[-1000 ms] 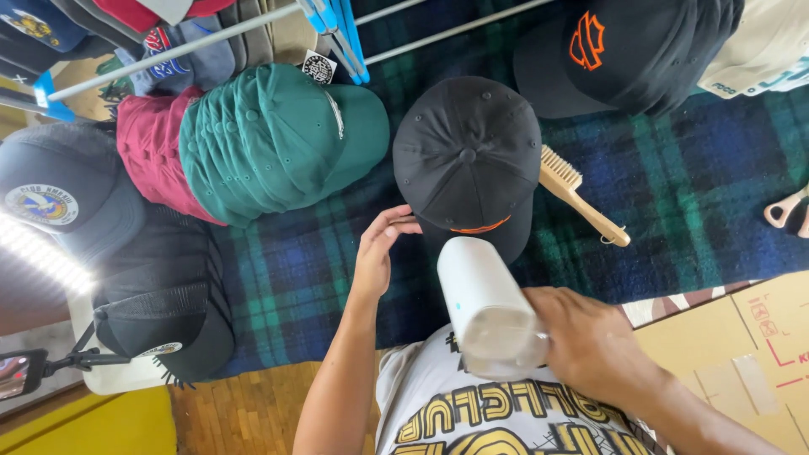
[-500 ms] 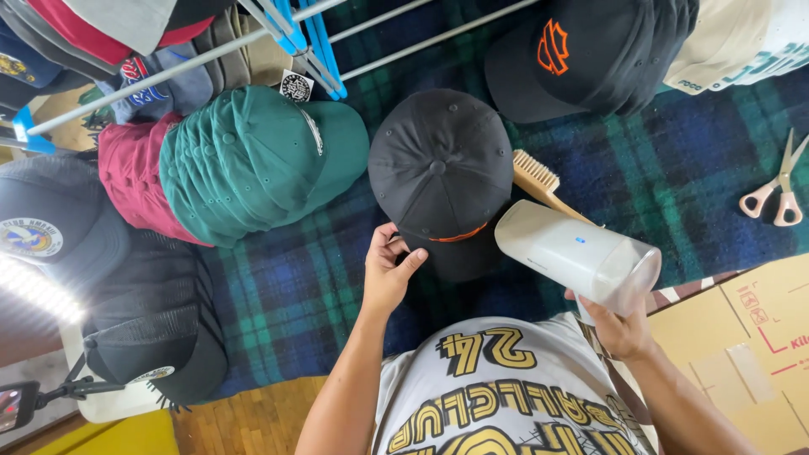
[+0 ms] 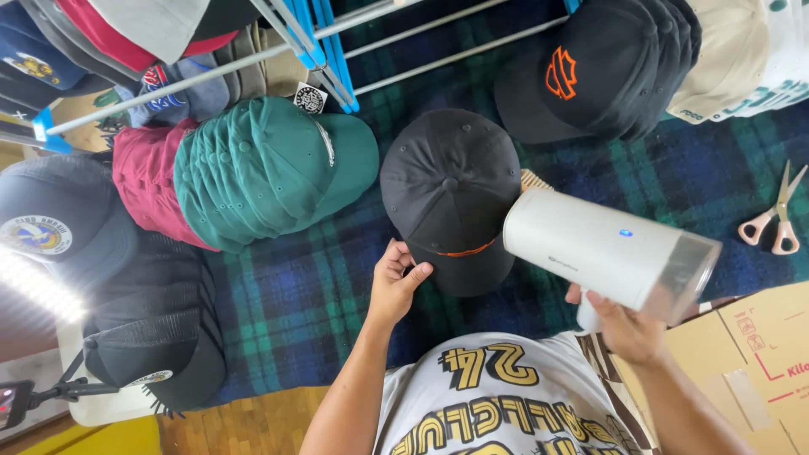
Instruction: Steaming and brushing baseball caps to clean and reshape them using a hair dryer and a hand brush.
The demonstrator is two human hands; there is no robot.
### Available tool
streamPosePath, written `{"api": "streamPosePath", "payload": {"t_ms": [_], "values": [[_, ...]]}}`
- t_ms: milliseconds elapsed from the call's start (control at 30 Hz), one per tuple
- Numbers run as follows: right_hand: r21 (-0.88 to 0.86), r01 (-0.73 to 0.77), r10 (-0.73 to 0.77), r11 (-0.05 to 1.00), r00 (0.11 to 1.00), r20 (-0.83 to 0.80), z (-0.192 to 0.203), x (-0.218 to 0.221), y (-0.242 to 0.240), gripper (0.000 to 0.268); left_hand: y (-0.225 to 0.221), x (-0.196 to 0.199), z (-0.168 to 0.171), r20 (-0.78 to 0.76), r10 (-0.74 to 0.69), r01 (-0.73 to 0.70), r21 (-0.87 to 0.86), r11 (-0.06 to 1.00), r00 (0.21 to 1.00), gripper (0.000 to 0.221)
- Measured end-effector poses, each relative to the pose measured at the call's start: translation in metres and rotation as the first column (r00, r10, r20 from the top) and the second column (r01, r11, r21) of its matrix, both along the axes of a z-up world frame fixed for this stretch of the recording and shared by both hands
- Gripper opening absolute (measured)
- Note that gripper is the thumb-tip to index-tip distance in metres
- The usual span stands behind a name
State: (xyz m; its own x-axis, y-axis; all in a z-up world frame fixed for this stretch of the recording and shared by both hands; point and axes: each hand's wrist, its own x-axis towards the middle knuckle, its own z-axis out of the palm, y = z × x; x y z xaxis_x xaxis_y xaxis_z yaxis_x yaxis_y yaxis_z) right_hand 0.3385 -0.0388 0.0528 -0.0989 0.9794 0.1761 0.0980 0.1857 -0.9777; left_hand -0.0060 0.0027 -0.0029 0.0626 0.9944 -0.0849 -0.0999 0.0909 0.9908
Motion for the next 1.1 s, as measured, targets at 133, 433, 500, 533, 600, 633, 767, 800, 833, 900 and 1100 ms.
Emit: {"api": "streamPosePath", "payload": {"t_ms": [133, 433, 500, 533, 600, 633, 767, 800, 833, 900, 1100], "values": [[-0.138, -0.003, 0.017, 0.990, 0.995, 0.094, 0.072, 0.013, 0.047, 0.045, 0.000, 0.003, 0.016, -0.077, -0.018, 0.022, 0.041, 0.999, 0.997, 0.021], [-0.340, 0.077, 0.301, 0.937, 0.314, 0.901, 0.227, -0.051, 0.158, 0.051, -0.001, 0.006, 0.014, -0.284, -0.113, 0.123, 0.016, 0.992, 0.952, 0.042], [-0.419, 0.007, 0.406, 0.908, 0.232, 0.884, 0.248, -0.074, 0.177, 0.037, -0.001, 0.005, 0.012, -0.272, -0.110, 0.117, 0.006, 0.993, 0.956, 0.041], [-0.418, 0.006, 0.406, 0.908, 0.228, 0.885, 0.248, -0.078, 0.185, 0.037, -0.001, 0.005, 0.011, -0.268, -0.108, 0.114, 0.008, 0.993, 0.957, 0.041], [-0.312, -0.098, 0.327, 0.945, 0.258, 0.909, 0.249, -0.085, 0.200, 0.046, -0.001, 0.005, 0.010, -0.266, -0.101, 0.109, 0.017, 0.994, 0.959, 0.043], [-0.309, -0.098, 0.324, 0.946, 0.259, 0.910, 0.255, -0.092, 0.201, 0.046, -0.001, 0.004, 0.011, -0.268, -0.099, 0.109, 0.020, 0.994, 0.958, 0.043], [-0.439, -0.025, 0.437, 0.898, 0.170, 0.883, 0.278, -0.117, 0.206, 0.050, 0.000, 0.002, 0.015, -0.270, -0.111, 0.117, 0.008, 0.993, 0.956, 0.043], [-0.461, 0.016, 0.451, 0.887, 0.174, 0.875, 0.282, -0.122, 0.208, 0.047, 0.000, 0.003, 0.014, -0.271, -0.112, 0.119, 0.009, 0.993, 0.956, 0.044], [-0.461, 0.021, 0.451, 0.887, 0.175, 0.875, 0.272, -0.117, 0.218, 0.047, 0.000, 0.002, 0.013, -0.270, -0.117, 0.123, 0.008, 0.992, 0.956, 0.044], [-0.336, -0.111, 0.349, 0.935, 0.134, 0.928, 0.252, -0.107, 0.238, 0.056, 0.001, 0.002, 0.010, -0.265, -0.118, 0.122, -0.002, 0.992, 0.957, 0.039], [-0.658, 0.028, 0.528, 0.753, 0.572, 0.628, 0.239, -0.067, 0.288, 0.050, 0.001, 0.004, 0.015, -0.286, -0.127, 0.130, -0.009, 0.991, 0.950, 0.044]]}}
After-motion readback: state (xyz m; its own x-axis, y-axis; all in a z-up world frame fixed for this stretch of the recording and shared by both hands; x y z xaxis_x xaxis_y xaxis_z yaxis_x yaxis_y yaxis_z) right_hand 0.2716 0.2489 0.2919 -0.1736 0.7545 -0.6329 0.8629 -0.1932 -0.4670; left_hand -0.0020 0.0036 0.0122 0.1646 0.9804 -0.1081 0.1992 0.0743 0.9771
